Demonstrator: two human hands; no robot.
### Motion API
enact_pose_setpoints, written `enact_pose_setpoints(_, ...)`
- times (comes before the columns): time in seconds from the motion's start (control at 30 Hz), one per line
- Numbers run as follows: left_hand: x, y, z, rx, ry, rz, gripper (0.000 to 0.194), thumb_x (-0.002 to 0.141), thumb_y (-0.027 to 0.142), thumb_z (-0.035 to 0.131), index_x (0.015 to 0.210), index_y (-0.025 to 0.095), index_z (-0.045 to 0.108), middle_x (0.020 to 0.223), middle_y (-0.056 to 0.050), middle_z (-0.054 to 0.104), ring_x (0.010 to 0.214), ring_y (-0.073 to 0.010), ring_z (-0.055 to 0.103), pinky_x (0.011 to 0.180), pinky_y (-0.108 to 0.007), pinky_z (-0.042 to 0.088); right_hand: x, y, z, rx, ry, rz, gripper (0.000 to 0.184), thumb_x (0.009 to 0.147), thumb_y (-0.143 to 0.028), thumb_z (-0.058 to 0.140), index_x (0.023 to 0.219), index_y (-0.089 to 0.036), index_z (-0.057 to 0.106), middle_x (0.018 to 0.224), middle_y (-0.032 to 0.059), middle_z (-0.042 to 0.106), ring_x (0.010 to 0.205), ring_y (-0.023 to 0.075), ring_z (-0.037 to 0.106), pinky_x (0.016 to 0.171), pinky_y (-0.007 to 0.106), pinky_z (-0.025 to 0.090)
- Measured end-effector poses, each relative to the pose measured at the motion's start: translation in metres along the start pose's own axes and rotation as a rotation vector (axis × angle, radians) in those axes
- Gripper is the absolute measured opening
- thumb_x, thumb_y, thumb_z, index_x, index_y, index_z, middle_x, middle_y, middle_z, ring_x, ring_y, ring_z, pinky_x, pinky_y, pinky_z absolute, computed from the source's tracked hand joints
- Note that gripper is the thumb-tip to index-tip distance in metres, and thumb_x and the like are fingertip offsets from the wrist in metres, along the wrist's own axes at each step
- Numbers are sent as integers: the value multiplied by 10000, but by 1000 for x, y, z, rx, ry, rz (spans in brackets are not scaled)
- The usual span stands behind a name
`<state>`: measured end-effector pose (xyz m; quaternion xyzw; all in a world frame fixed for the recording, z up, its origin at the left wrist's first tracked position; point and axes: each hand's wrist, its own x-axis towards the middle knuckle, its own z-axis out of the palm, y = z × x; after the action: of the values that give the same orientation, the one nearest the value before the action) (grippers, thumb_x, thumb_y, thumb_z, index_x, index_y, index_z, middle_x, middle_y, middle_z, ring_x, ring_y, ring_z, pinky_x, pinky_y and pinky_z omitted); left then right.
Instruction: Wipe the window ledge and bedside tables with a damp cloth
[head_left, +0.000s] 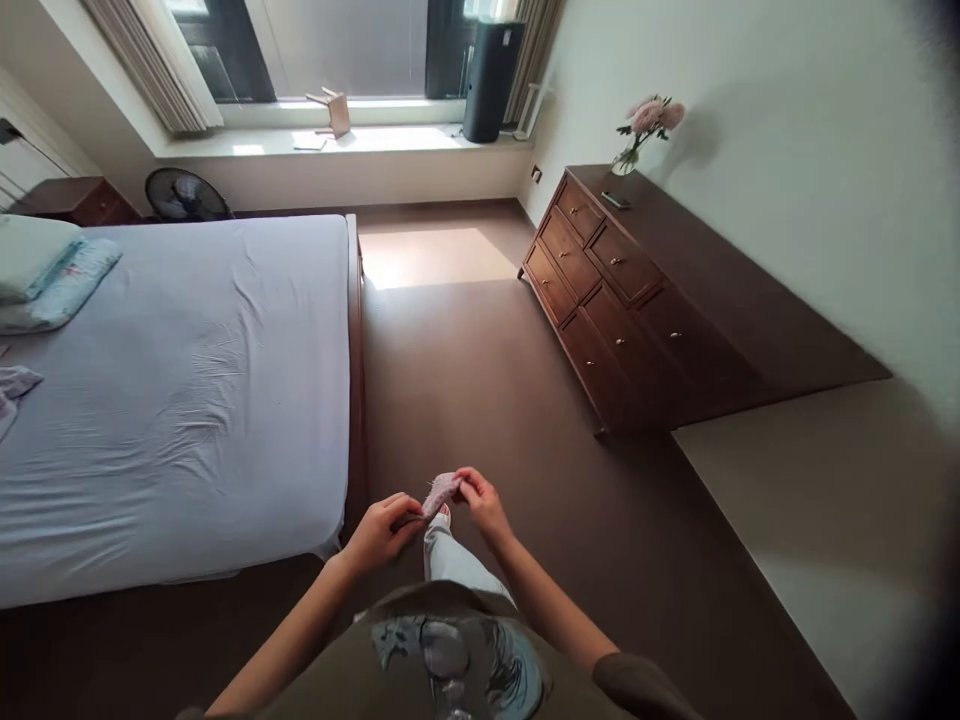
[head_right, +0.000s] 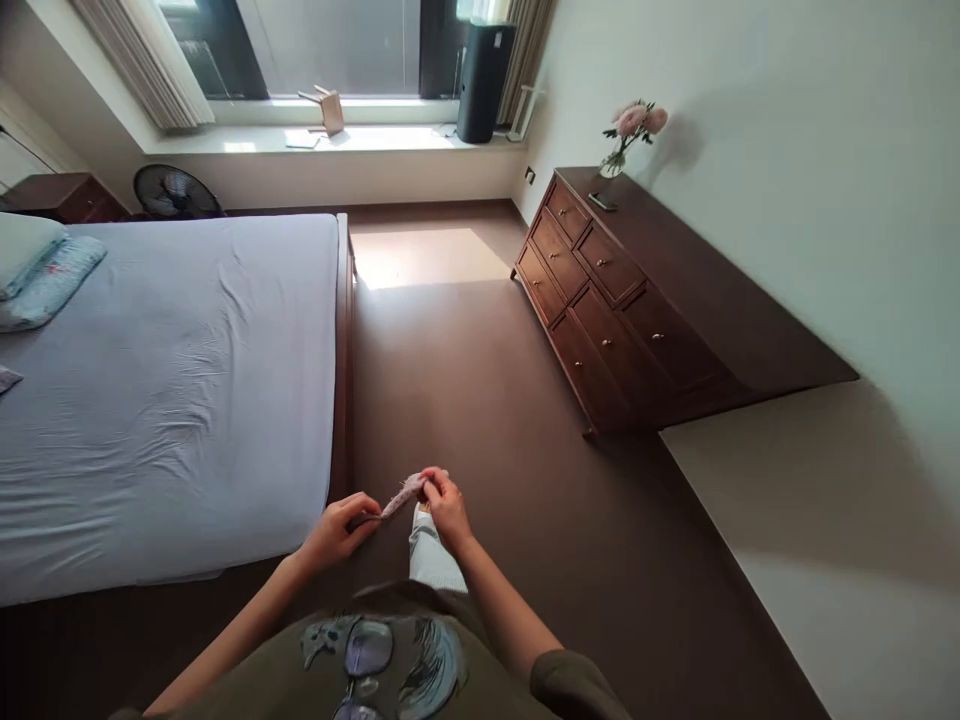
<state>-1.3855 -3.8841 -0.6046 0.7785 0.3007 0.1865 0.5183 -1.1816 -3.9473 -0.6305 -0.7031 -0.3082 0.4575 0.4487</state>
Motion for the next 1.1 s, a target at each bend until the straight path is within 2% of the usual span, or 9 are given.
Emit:
enact_pose_setpoints(0.1, 98, 23, 0, 4, -268, 123, 228, 876, 330, 569, 1005, 202, 707, 952, -57, 717, 793, -153, 649, 749, -248, 497, 73, -53, -40, 303, -29, 93, 314, 745, -488, 557, 859, -231, 417, 736, -35, 488, 634, 124, 499, 604, 247, 446)
enact_pose_setpoints(0.2, 187, 37, -22, 66, -396, 193, 296, 879, 386, 593, 1123, 259, 701, 1128, -52, 707, 942, -185, 673, 856, -277, 499, 144, -105, -71, 262, -55, 55, 343, 635, -324, 603, 876, -244, 373, 711, -67, 420, 588, 97, 413, 552, 205, 375)
enact_pose_setpoints(0.37, 341, 7, -83, 13, 7, 80, 411, 917, 467, 507, 1201, 202, 641, 1238, -117, 641, 1191, -227, 569, 1064, -374, 409, 277, -167, -104, -28, -309, -115, 329, 572, -199, 463, 894, -240, 413, 729, -56, 410, 604, 102, 364, 548, 205, 316)
enact_pose_setpoints(0.5, 489, -36, -134, -72, 48, 126, 591, 892, 569, 499, 1341, 185, 527, 1386, -146, 536, 1310, -257, 459, 1129, -415, 333, 412, -220, -113, -204, -517, -227, 359, 575, -161, 472, 925, -238, 449, 781, -45, 464, 640, 106, 401, 591, 215, 341)
enact_pose_setpoints(0.6, 609, -49, -184, -192, -123, 141, 623, 931, 619, 348, 1353, 189, 505, 1291, -120, 606, 1157, -228, 559, 989, -353, 443, 520, -279, -115, -246, -502, -253, 360, 614, -170, 506, 964, -238, 457, 796, -29, 491, 703, 130, 451, 641, 236, 387)
enact_pose_setpoints(0.73, 757, -39, -268, -121, -297, 128, 582, 908, 660, 343, 952, 163, 644, 805, -24, 635, 728, -142, 541, 670, -245, 427, 652, -371, -126, -145, -526, -208, 317, 670, -225, 569, 948, -248, 418, 776, -39, 470, 672, 117, 432, 596, 220, 369)
enact_pose_setpoints(0.83, 861, -33, -325, -27, -252, 116, 490, 871, 631, 454, 766, 168, 575, 673, 16, 527, 640, -111, 438, 602, -230, 352, 750, -421, -145, -6, -574, -118, 329, 739, -318, 635, 965, -255, 404, 741, -55, 473, 634, 102, 432, 569, 207, 359)
enact_pose_setpoints(0.97, 1000, -40, -392, -65, -166, 199, 383, 875, 545, 494, 759, 183, 544, 722, 3, 547, 688, -118, 448, 656, -234, 372, 904, -456, -165, -79, -608, -89, 365, 774, -461, 698, 978, -219, 517, 759, -14, 573, 703, 137, 527, 654, 255, 435)
enact_pose_setpoints(1.1, 1126, -57, -480, -184, 68, 120, 379, 857, 541, 525, 750, 177, 538, 728, -5, 553, 694, -123, 469, 651, -240, 394, 1078, -512, -158, -191, -738, -159, 367, 783, -535, 677, 867, -181, 626, 791, 39, 625, 766, 184, 575, 717, 315, 472)
